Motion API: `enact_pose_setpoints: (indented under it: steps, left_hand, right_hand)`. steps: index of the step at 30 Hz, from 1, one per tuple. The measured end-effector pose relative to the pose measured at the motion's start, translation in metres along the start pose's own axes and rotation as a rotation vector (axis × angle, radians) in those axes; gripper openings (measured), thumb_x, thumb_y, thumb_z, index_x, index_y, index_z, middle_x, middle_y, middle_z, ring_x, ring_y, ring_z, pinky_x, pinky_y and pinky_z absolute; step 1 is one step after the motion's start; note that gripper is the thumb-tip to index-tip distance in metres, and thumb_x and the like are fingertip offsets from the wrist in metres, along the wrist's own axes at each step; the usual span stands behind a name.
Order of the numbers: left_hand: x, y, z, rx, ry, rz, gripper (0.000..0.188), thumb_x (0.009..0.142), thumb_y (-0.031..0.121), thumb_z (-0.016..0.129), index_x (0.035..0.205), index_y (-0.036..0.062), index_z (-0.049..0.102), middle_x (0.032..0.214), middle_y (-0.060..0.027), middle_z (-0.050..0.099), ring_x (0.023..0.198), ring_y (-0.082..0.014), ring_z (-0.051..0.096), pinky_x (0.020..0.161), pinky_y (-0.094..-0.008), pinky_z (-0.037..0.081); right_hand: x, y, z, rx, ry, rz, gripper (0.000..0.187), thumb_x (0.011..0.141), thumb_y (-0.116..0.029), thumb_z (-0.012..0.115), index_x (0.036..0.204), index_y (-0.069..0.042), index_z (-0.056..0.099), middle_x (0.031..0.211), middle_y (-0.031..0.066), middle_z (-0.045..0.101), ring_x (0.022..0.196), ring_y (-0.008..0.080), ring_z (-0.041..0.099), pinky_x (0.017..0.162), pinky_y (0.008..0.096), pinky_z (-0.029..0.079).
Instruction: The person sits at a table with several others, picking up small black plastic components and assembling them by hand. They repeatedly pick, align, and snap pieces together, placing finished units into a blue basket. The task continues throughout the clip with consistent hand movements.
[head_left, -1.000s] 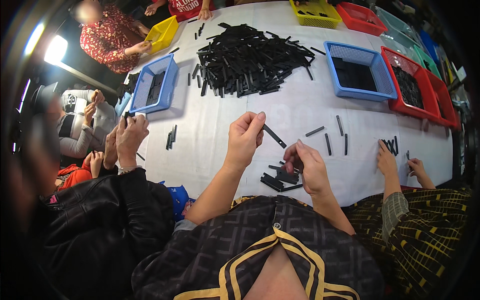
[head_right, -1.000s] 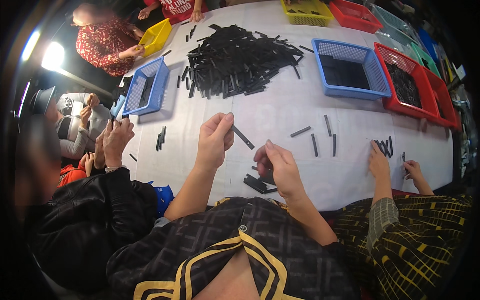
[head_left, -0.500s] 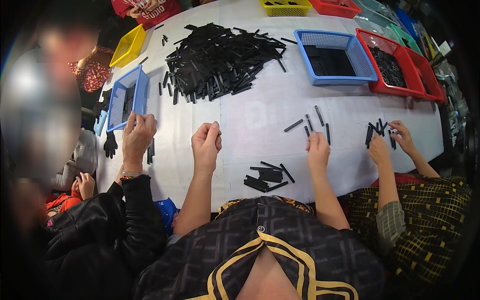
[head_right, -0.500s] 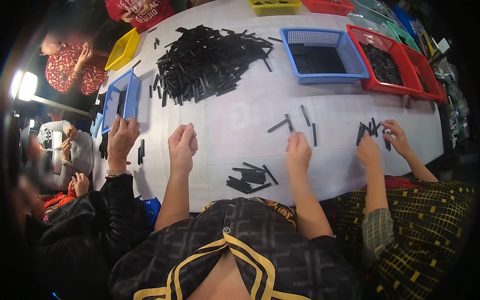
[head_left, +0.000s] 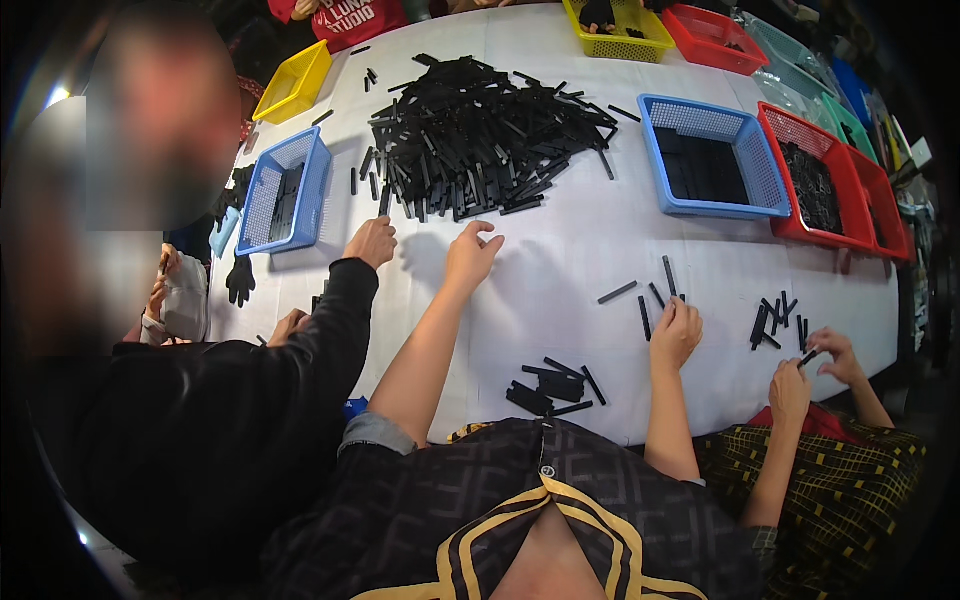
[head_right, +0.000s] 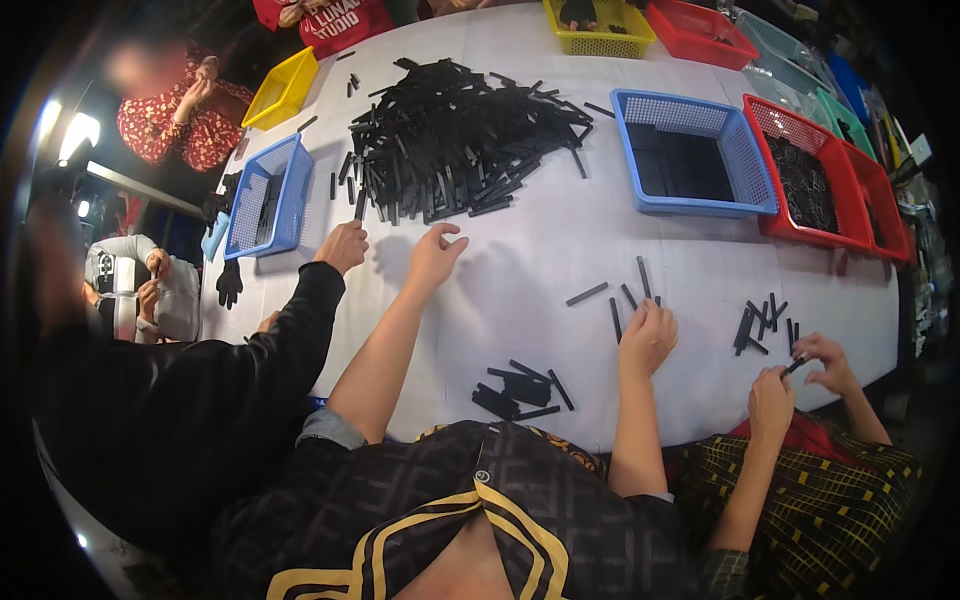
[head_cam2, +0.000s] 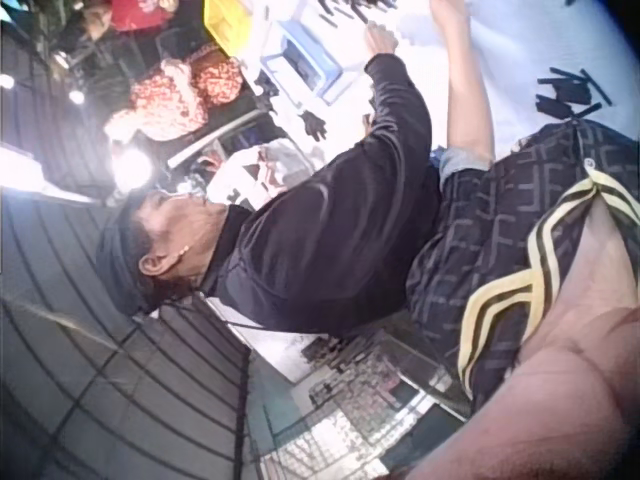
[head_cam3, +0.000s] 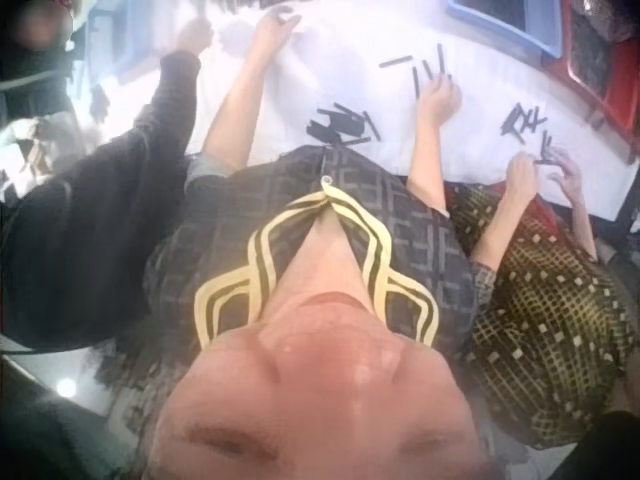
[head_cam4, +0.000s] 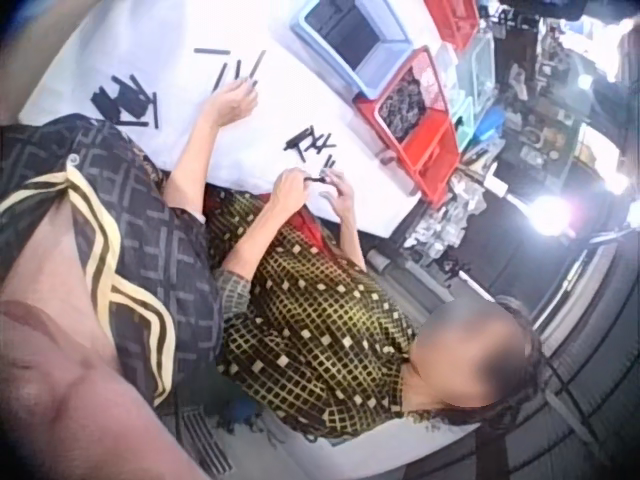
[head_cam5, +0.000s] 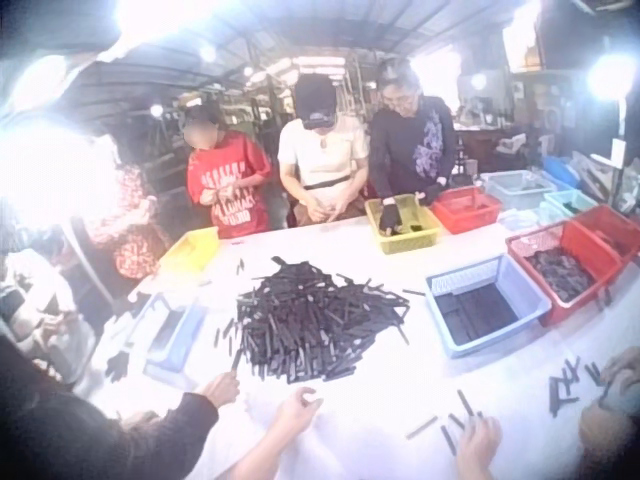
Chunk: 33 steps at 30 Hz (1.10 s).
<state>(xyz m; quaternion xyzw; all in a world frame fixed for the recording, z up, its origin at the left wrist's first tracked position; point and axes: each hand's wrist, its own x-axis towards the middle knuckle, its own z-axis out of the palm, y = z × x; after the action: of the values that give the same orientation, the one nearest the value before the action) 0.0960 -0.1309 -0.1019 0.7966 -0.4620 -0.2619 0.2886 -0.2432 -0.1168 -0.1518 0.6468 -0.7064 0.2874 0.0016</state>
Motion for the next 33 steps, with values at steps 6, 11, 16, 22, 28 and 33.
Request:
enact_pose_setpoints:
  steps: [6,11,16,22,28,33]
  left_hand:
    - [0.035,0.028,0.025,0.406,0.023,0.303,0.042,0.074,0.017,0.064,0.115,0.0154,0.055,0.100,-0.0115,0.051,0.086,-0.0295,0.057,0.072,-0.0392,0.048]
    - [0.050,0.020,0.052,0.495,0.145,0.417,0.032,0.071,0.013,0.065,0.102,0.0100,0.057,0.096,-0.0093,0.049,0.089,-0.0279,0.054,0.071,-0.0388,0.049]
    - [0.047,0.019,0.053,0.456,0.119,0.358,0.019,0.070,0.013,0.066,0.083,0.0057,0.055,0.093,-0.0089,0.050,0.089,-0.0278,0.054,0.070,-0.0392,0.049]
    - [0.036,0.015,0.045,0.393,0.005,0.291,0.023,0.067,0.015,0.070,0.083,0.0051,0.056,0.086,-0.0096,0.059,0.083,-0.0274,0.058,0.071,-0.0366,0.049]
    - [0.011,-0.001,0.031,0.140,-0.058,0.213,0.024,0.064,0.015,0.073,0.084,0.0047,0.065,0.084,-0.0102,0.062,0.081,-0.0249,0.060,0.068,-0.0343,0.048]
    - [-0.055,0.045,0.005,-0.081,-0.299,0.457,0.019,0.065,0.015,0.074,0.081,0.0055,0.068,0.073,-0.0080,0.059,0.065,-0.0198,0.055,0.058,-0.0299,0.042]
  right_hand:
    - [0.008,-0.017,-0.028,0.047,0.023,-0.018,0.026,0.078,-0.017,0.059,0.103,-0.010,0.059,0.098,0.0124,0.053,0.092,0.0311,0.048,0.078,0.0414,0.037]
    - [0.006,-0.041,-0.047,0.216,0.045,-0.069,0.029,0.075,-0.013,0.060,0.103,-0.007,0.056,0.095,0.0124,0.053,0.090,0.0318,0.048,0.079,0.0415,0.037]
    - [-0.003,-0.070,-0.062,0.368,-0.038,-0.095,0.027,0.074,-0.011,0.060,0.100,-0.007,0.056,0.092,0.0103,0.054,0.089,0.0302,0.049,0.078,0.0403,0.037]
    - [-0.008,-0.090,-0.065,0.527,-0.130,-0.116,0.023,0.073,-0.010,0.061,0.096,-0.006,0.058,0.084,0.0079,0.055,0.082,0.0264,0.051,0.075,0.0375,0.038]
    - [-0.013,-0.105,-0.071,0.647,-0.245,-0.117,0.022,0.074,-0.011,0.062,0.094,-0.005,0.058,0.080,0.0074,0.055,0.075,0.0246,0.050,0.071,0.0356,0.039]
    - [-0.016,-0.112,-0.077,0.640,-0.253,-0.175,0.024,0.074,-0.017,0.064,0.094,-0.005,0.058,0.079,0.0078,0.055,0.074,0.0258,0.050,0.071,0.0364,0.039]
